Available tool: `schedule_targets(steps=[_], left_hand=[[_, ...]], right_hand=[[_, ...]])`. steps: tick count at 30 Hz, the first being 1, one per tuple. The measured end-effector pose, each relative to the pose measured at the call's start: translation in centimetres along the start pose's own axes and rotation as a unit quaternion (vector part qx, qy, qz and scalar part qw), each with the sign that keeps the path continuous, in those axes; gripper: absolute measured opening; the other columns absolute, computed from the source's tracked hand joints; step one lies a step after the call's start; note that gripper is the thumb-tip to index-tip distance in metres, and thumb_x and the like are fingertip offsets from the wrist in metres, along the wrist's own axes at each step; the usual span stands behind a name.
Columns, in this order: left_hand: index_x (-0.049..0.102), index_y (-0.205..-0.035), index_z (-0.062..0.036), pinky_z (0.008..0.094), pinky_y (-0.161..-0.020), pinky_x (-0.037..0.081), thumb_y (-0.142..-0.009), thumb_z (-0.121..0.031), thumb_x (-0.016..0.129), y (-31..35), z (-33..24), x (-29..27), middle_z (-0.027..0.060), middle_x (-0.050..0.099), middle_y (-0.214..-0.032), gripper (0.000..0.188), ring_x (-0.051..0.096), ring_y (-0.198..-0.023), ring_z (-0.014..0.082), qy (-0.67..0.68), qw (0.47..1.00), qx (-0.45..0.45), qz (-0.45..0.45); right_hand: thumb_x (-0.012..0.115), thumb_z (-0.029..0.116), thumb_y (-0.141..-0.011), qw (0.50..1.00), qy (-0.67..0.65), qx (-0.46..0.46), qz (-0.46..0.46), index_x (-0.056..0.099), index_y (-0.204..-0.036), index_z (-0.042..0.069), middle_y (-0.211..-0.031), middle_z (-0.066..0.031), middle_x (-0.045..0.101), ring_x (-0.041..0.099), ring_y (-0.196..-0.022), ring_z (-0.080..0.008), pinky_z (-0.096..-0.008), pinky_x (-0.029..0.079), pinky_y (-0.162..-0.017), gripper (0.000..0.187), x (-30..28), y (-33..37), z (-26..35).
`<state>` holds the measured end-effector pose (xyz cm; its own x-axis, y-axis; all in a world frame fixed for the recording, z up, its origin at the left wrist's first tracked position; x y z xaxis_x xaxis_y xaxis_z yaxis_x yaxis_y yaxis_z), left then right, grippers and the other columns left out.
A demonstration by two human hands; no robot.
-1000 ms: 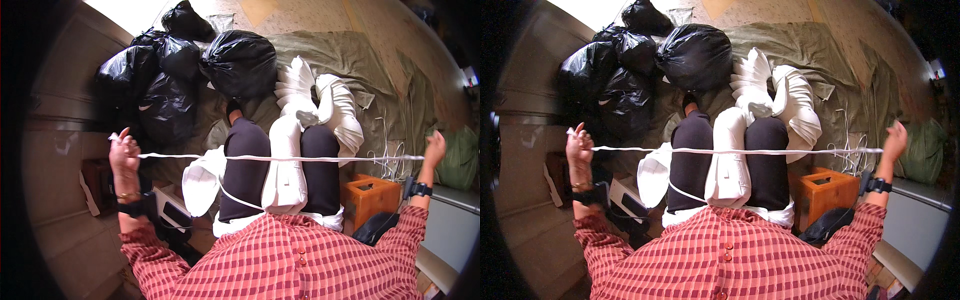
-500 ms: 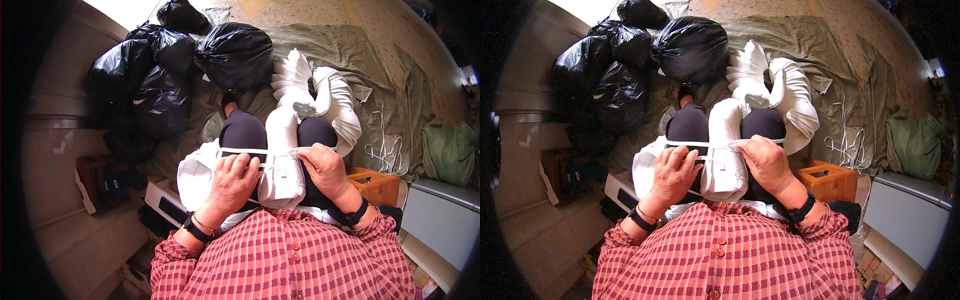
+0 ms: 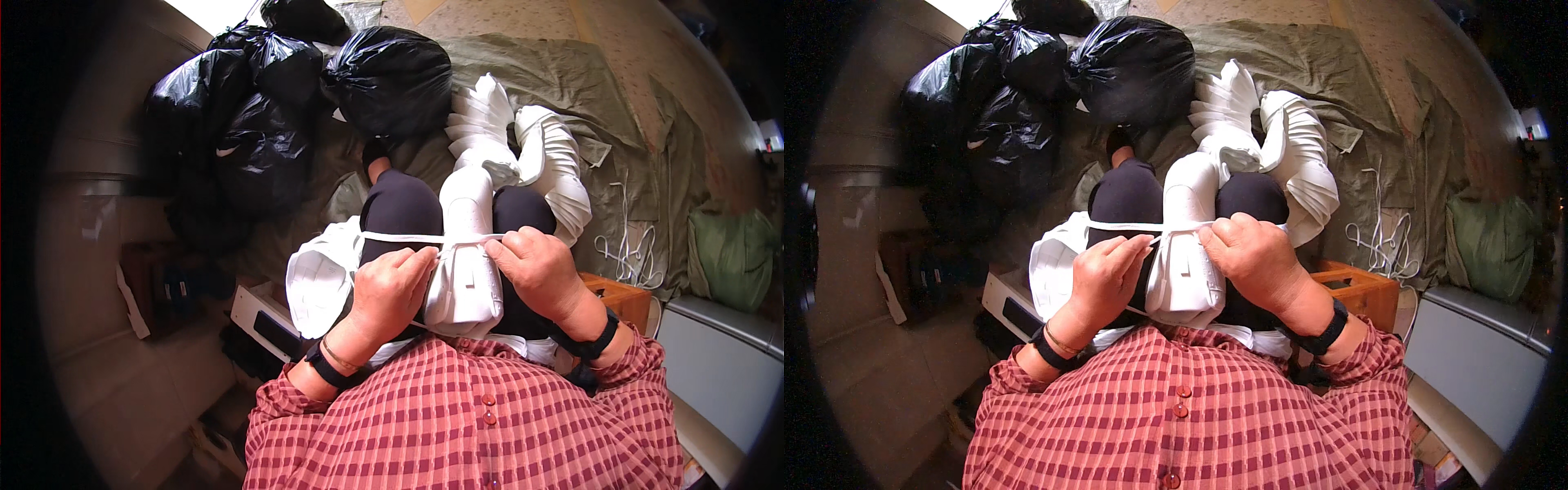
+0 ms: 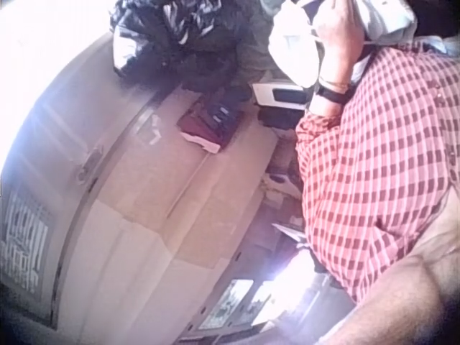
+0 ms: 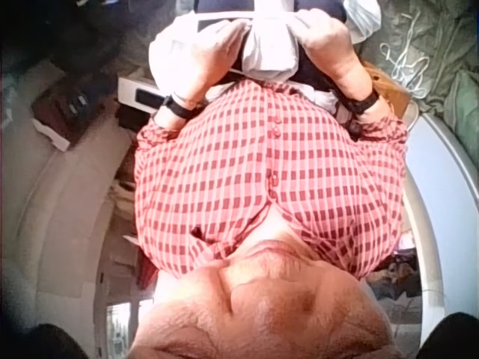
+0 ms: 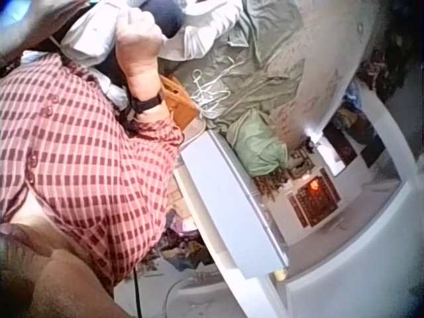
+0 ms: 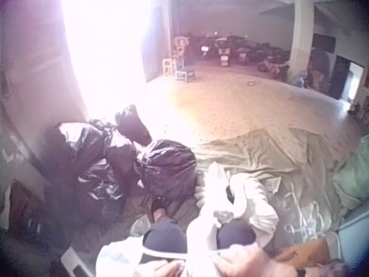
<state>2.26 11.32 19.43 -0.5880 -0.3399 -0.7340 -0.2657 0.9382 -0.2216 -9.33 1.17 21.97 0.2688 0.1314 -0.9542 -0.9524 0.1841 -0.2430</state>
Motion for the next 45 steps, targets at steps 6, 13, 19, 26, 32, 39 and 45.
schedule_targets(steps=[6,13,19,26,32,39,45], left_hand=[[0.069,-0.101,-0.0067,0.0379,-0.061,0.052,-0.084,-0.009,0.065,-0.3,0.0,1.1,0.0094,0.066,-0.075,0.018,0.066,-0.07,0.0278,-0.076,0.996,-0.031,0.024],[0.068,-0.09,-0.0059,0.0394,-0.062,0.053,-0.083,-0.008,0.063,-1.4,0.4,1.3,0.0123,0.066,-0.078,0.008,0.067,-0.072,0.0305,-0.041,0.998,-0.038,0.028],[0.066,-0.084,-0.0056,0.0402,-0.063,0.053,-0.083,-0.008,0.062,-2.2,0.1,1.4,0.013,0.067,-0.079,0.005,0.067,-0.074,0.0312,-0.053,0.998,-0.032,0.024],[0.066,-0.085,-0.0044,0.0408,-0.065,0.053,-0.083,-0.01,0.06,-3.1,-0.8,3.2,0.0134,0.065,-0.081,0.008,0.066,-0.076,0.0322,-0.082,0.989,0.012,0.12],[0.053,-0.116,0.0011,0.042,-0.073,0.05,-0.084,-0.023,0.072,-0.8,-3.6,-0.2,0.0172,0.059,-0.086,0.044,0.06,-0.078,0.0357,-0.113,0.993,0.008,-0.015],[0.051,-0.114,0.0033,0.0445,-0.066,0.052,-0.084,-0.009,0.063,2.0,-1.4,4.0,0.0187,0.06,-0.086,0.034,0.063,-0.075,0.0365,-0.036,0.99,-0.105,0.082],[0.055,-0.109,0.0003,0.0429,-0.068,0.051,-0.08,-0.006,0.062,1.5,-3.0,3.1,0.016,0.057,-0.088,0.03,0.06,-0.078,0.0346,-0.084,0.995,-0.025,0.046]], right_hand=[[0.062,0.013,-0.076,0.999,-0.012,0.007,0.036,0.065,-0.098,0.007,-0.079,-0.0019,0.057,0.059,-0.072,-0.0181,-0.03,0.05,-0.057,0.023,0.7,-0.6,0.0],[0.064,0.007,-0.078,0.999,-0.04,0.013,0.021,0.065,-0.096,0.007,-0.077,-0.0044,0.053,0.057,-0.07,-0.0212,-0.0326,0.048,-0.058,0.018,0.1,-0.6,-0.1],[0.061,0.011,-0.079,0.999,-0.039,0.021,0.013,0.065,-0.1,0.007,-0.08,-0.0037,0.056,0.058,-0.072,-0.0194,-0.0308,0.049,-0.057,0.022,0.6,0.2,-0.5],[0.065,0.018,-0.083,0.995,0.023,0.069,-0.066,0.063,-0.111,0.004,-0.099,-0.0099,0.06,0.057,-0.088,-0.0266,-0.0412,0.048,-0.077,0.032,-1.0,0.8,0.1],[0.067,0.031,-0.09,0.944,-0.152,0.274,0.107,0.048,-0.109,0.0,-0.081,-0.0219,0.063,0.064,-0.072,-0.0414,-0.049,0.051,-0.063,0.041,1.7,4.2,1.1],[0.054,0.02,-0.094,0.939,-0.199,0.264,0.095,0.042,-0.1,-0.002,-0.061,-0.0232,0.06,0.063,-0.058,-0.0418,-0.05,0.052,-0.054,0.026,5.8,5.4,1.8],[0.056,0.016,-0.09,0.943,-0.204,0.254,0.072,0.042,-0.101,-0.002,-0.063,-0.0213,0.061,0.065,-0.06,-0.0393,-0.0485,0.052,-0.055,0.025,6.2,5.8,1.8]])
Point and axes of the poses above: each hand's wrist, its own y-axis away from the middle knuckle, its own x-axis out of the palm, z = x × y, the point moved 9 cm from there along -y, towards the middle knuckle
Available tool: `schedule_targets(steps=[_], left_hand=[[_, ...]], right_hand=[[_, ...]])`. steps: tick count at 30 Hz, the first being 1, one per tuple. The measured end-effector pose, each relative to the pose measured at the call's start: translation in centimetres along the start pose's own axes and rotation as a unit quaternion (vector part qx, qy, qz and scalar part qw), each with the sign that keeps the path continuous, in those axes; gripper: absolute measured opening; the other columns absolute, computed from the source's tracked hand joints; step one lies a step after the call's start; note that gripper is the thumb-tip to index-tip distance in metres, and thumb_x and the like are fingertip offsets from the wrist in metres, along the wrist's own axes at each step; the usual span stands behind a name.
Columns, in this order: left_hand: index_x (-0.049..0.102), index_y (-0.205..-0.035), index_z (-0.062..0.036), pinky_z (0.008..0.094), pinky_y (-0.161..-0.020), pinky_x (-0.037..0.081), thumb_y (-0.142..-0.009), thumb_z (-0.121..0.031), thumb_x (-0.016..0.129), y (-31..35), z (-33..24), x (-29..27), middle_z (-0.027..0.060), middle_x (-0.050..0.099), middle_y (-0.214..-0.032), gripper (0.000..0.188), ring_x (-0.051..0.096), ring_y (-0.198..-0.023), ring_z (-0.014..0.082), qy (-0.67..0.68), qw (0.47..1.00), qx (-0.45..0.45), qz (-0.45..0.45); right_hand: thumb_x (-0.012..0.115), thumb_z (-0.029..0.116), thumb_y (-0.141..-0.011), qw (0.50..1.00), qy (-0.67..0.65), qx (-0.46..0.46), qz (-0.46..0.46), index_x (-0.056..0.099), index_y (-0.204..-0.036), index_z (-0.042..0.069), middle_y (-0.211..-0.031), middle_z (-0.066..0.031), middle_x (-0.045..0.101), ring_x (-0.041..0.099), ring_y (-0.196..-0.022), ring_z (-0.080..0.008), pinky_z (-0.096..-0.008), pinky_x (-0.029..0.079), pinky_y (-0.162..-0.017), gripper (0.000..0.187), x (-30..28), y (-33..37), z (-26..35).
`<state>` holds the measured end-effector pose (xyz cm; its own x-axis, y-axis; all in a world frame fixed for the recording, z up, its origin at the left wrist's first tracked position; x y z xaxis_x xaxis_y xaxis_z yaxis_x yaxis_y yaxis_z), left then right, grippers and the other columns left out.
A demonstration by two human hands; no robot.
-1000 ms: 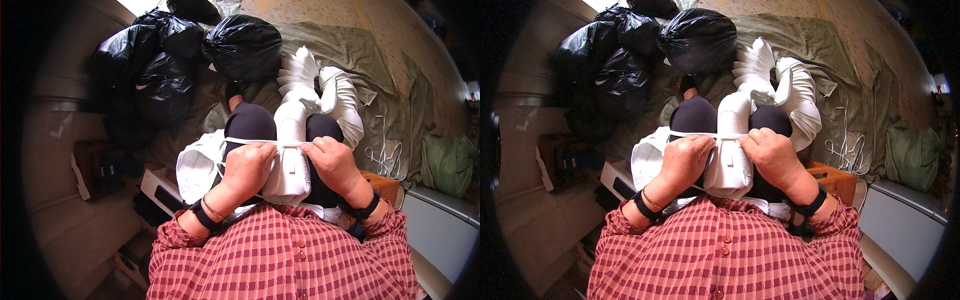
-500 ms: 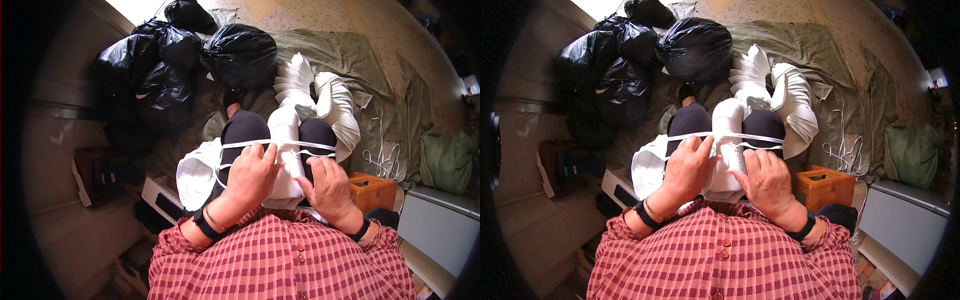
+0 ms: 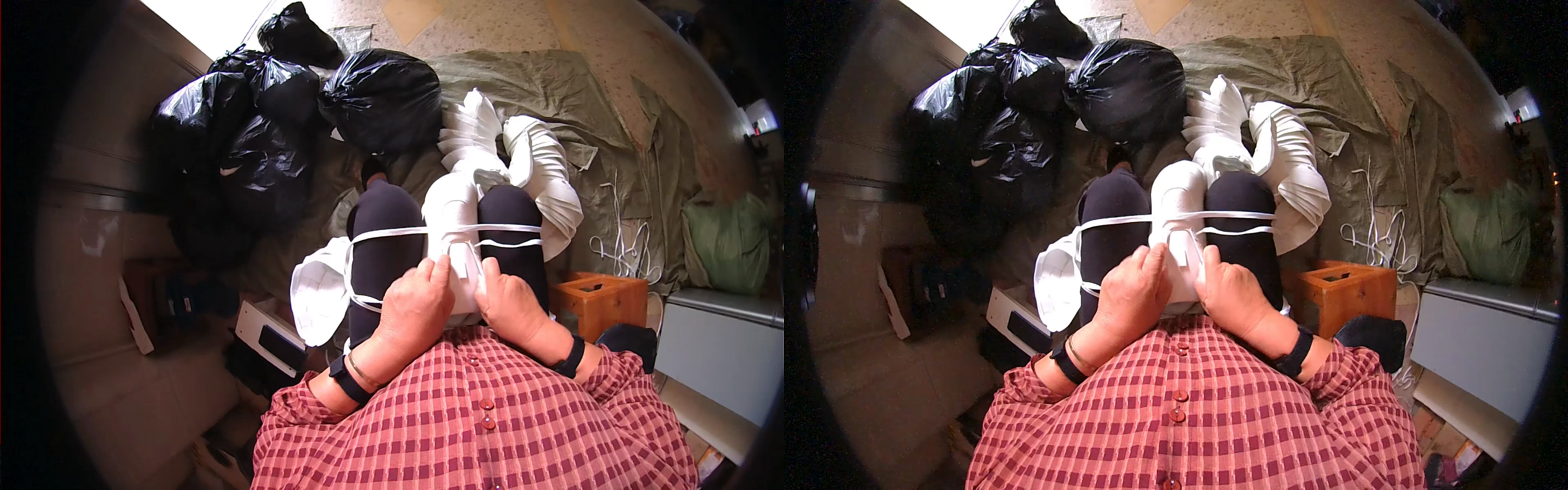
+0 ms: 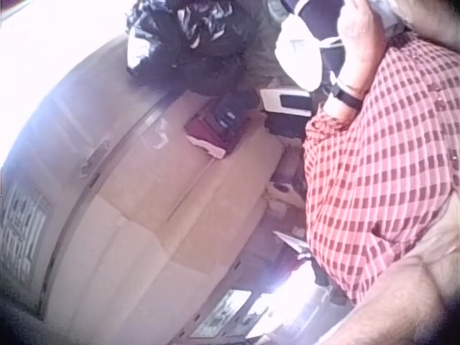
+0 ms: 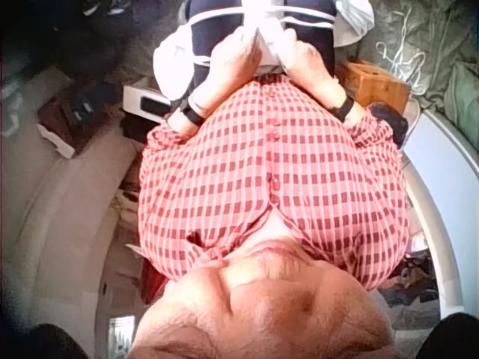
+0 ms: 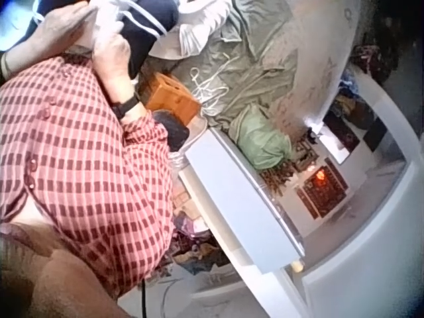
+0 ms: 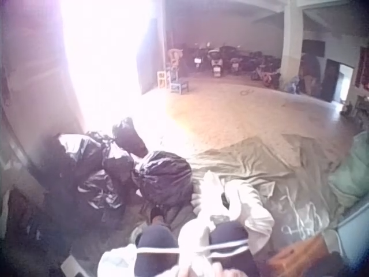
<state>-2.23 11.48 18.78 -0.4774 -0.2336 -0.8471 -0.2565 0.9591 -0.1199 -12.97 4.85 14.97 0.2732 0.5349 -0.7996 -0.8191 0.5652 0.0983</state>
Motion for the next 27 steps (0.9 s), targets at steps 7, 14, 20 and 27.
schedule_targets(steps=[7,14,20,27], left_hand=[[0.055,-0.09,-0.0053,0.0444,-0.07,0.049,-0.083,-0.011,0.064,-3.9,-1.8,1.5,0.0146,0.059,-0.084,0.013,0.061,-0.08,0.0341,0.069,0.997,0.004,-0.022],[0.054,-0.086,-0.006,0.0444,-0.067,0.051,-0.084,-0.016,0.066,-5.0,-0.8,3.8,0.0132,0.062,-0.079,0.016,0.064,-0.075,0.0344,0.009,0.999,-0.036,0.017],[0.054,-0.086,-0.0065,0.0432,-0.068,0.051,-0.085,-0.017,0.065,-4.7,-1.6,3.7,0.0131,0.062,-0.081,0.015,0.065,-0.076,0.0335,-0.008,0.999,-0.03,0.027],[0.055,-0.089,-0.0061,0.0427,-0.069,0.052,-0.085,-0.018,0.067,-4.7,-1.5,3.8,0.0137,0.064,-0.083,0.018,0.065,-0.078,0.0331,-0.019,0.999,-0.033,0.039]], right_hand=[[0.061,0.013,-0.085,0.99,0.135,0.006,-0.03,0.058,-0.086,0.004,-0.07,-0.0158,0.064,0.067,-0.065,-0.0345,-0.0443,0.054,-0.058,0.009,-2.9,-2.0,0.5],[0.065,0.009,-0.083,0.989,0.059,0.102,-0.084,0.053,-0.101,0.002,-0.083,-0.0214,0.065,0.066,-0.077,-0.0393,-0.048,0.052,-0.066,0.023,-3.9,-2.2,-1.7],[0.064,0.002,-0.082,0.982,-0.005,0.042,-0.184,0.059,-0.112,0.004,-0.102,-0.0153,0.064,0.066,-0.085,-0.0361,-0.0438,0.054,-0.074,0.031,-5.1,-0.6,-1.4],[0.061,0.005,-0.084,0.987,-0.056,0.087,-0.12,0.063,-0.11,0.005,-0.106,-0.0155,0.063,0.066,-0.09,-0.0361,-0.0457,0.054,-0.08,0.026,-3.9,-1.3,-2.8]])
Point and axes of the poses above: each hand's wrist, its own y-axis away from the middle knuckle, its own x-axis out of the palm, z = x × y, the point moved 9 cm from there along -y, towards the middle knuckle
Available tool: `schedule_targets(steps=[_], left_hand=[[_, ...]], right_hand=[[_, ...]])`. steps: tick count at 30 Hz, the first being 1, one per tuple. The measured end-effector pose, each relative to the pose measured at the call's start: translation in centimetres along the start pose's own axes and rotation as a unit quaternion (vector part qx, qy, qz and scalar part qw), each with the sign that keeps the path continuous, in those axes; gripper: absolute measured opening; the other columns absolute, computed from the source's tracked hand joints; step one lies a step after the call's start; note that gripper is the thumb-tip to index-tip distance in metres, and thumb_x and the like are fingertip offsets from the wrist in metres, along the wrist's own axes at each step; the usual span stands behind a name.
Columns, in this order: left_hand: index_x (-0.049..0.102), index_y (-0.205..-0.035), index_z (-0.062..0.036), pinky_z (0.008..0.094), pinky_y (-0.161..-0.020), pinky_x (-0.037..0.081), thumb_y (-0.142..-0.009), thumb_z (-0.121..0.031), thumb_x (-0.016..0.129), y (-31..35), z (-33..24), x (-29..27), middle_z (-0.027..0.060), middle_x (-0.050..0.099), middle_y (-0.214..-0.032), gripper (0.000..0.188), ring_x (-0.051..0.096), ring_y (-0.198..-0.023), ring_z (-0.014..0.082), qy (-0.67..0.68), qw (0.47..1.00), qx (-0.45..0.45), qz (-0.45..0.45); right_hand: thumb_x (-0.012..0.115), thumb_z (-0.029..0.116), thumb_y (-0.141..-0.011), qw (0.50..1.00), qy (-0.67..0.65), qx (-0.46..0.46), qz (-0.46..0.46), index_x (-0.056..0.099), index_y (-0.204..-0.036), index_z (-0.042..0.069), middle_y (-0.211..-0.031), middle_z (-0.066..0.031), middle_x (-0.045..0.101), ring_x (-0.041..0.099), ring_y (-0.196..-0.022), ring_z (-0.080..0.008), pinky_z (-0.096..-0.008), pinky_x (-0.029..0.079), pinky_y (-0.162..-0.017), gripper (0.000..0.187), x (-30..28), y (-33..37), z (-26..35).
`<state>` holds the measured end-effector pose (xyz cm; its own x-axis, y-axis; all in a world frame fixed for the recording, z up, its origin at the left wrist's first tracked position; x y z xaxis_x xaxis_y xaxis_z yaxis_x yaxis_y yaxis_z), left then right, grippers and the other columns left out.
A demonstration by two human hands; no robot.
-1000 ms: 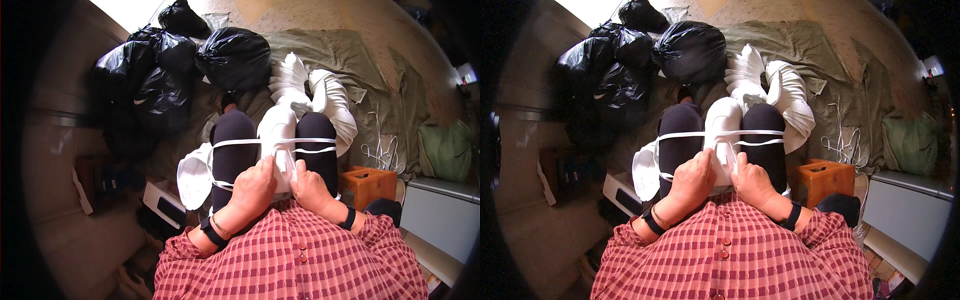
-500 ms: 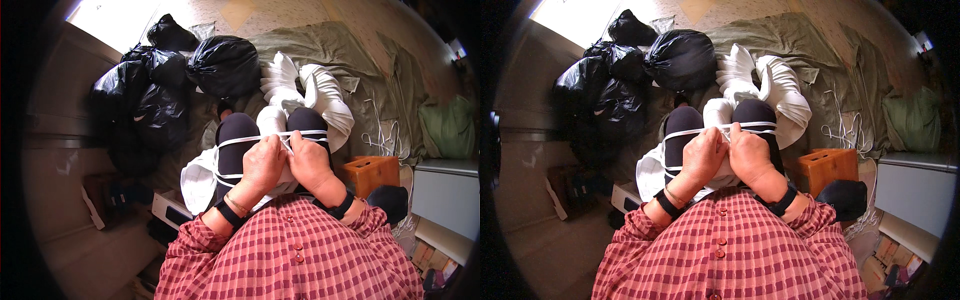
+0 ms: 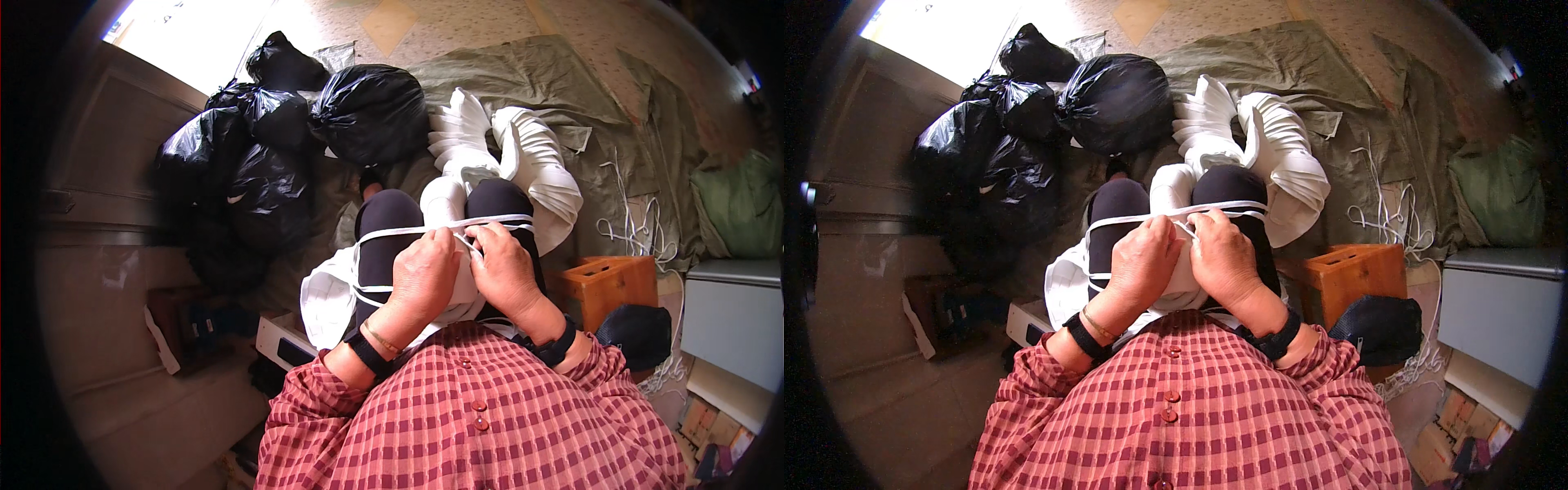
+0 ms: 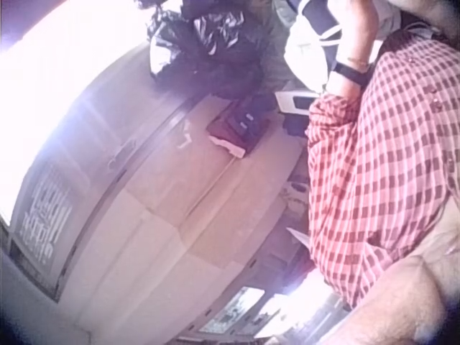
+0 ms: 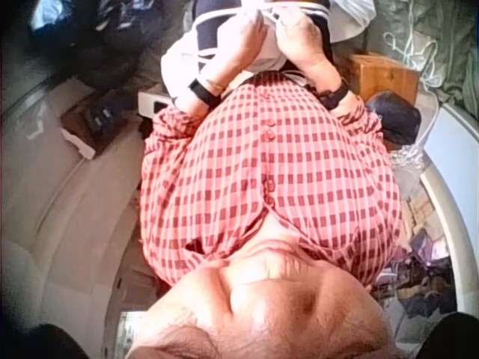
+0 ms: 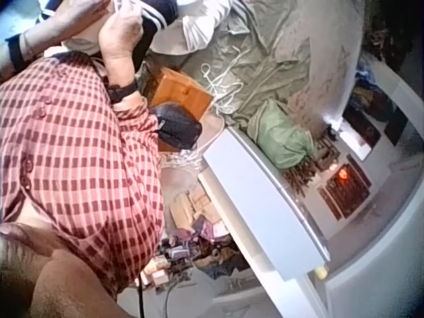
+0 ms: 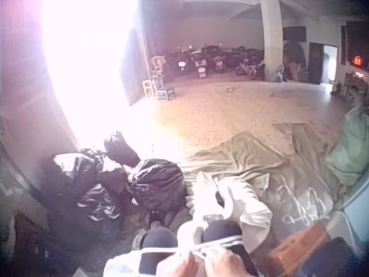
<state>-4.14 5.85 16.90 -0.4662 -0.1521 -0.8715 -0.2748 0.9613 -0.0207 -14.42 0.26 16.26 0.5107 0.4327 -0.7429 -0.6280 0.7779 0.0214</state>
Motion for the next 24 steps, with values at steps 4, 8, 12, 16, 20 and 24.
schedule_targets(steps=[4,8,12,16,20,24], left_hand=[[0.053,-0.09,-0.0029,0.0393,-0.065,0.053,-0.085,-0.015,0.065,-0.3,-0.8,0.4,0.0153,0.064,-0.079,0.018,0.067,-0.074,0.0309,-0.035,0.999,0.027,-0.007],[0.055,-0.092,-0.0045,0.0409,-0.067,0.053,-0.086,-0.019,0.067,-0.6,-0.4,0.9,0.0148,0.064,-0.082,0.02,0.067,-0.077,0.0318,-0.027,1.0,0.009,-0.004],[0.057,-0.094,-0.0062,0.0421,-0.071,0.052,-0.085,-0.021,0.069,-0.4,0.2,0.8,0.0145,0.066,-0.088,0.022,0.067,-0.082,0.0331,-0.001,1.0,-0.026,-0.006],[0.057,-0.095,-0.0067,0.042,-0.071,0.053,-0.086,-0.021,0.069,-0.1,0.0,0.3,0.0144,0.066,-0.087,0.021,0.067,-0.081,0.0334,0.012,1.0,-0.021,-0.019],[0.057,-0.094,-0.0052,0.0414,-0.069,0.053,-0.088,-0.023,0.067,-0.1,-0.2,0.6,0.0151,0.065,-0.085,0.021,0.067,-0.079,0.0333,-0.009,1.0,-0.001,-0.016],[0.055,-0.094,-0.0031,0.0401,-0.067,0.053,-0.089,-0.022,0.063,-0.3,-0.4,1.2,0.0153,0.064,-0.084,0.021,0.067,-0.078,0.0317,-0.053,0.998,0.013,0.002]], right_hand=[[0.06,0.005,-0.084,0.998,-0.054,0.008,-0.009,0.062,-0.109,0.003,-0.107,-0.0166,0.062,0.064,-0.094,-0.037,-0.0466,0.052,-0.082,0.025,0.5,0.3,-0.7],[0.065,0.002,-0.082,0.998,-0.026,0.004,-0.056,0.062,-0.108,0.004,-0.098,-0.0116,0.061,0.063,-0.087,-0.0325,-0.0422,0.051,-0.076,0.027,0.2,0.4,-0.7],[0.064,0.003,-0.082,0.997,0.042,0.0,-0.066,0.062,-0.108,0.005,-0.099,-0.0121,0.061,0.063,-0.088,-0.0335,-0.0429,0.051,-0.077,0.026,0.2,0.5,-0.3],[0.063,0.005,-0.084,0.998,-0.01,-0.031,-0.045,0.063,-0.108,0.004,-0.099,-0.0132,0.061,0.063,-0.089,-0.0339,-0.043,0.052,-0.077,0.024,0.2,0.5,-0.3],[0.059,0.005,-0.086,0.996,0.027,-0.079,-0.017,0.064,-0.109,0.005,-0.097,-0.0134,0.061,0.064,-0.086,-0.034,-0.0427,0.053,-0.073,0.024,-0.1,0.5,0.9],[0.057,0.004,-0.087,0.994,0.062,-0.092,-0.017,0.066,-0.106,0.005,-0.093,-0.014,0.062,0.065,-0.084,-0.0343,-0.0422,0.053,-0.071,0.021,0.0,0.0,1.1]])
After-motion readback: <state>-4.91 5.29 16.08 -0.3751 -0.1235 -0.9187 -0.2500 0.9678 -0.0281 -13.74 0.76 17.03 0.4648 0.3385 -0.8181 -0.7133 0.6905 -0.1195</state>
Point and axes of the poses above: each hand's wrist, its own y-axis away from the middle knuckle, its own x-axis out of the palm, z = x × y, the point moved 9 cm from there along -y, towards the middle knuckle
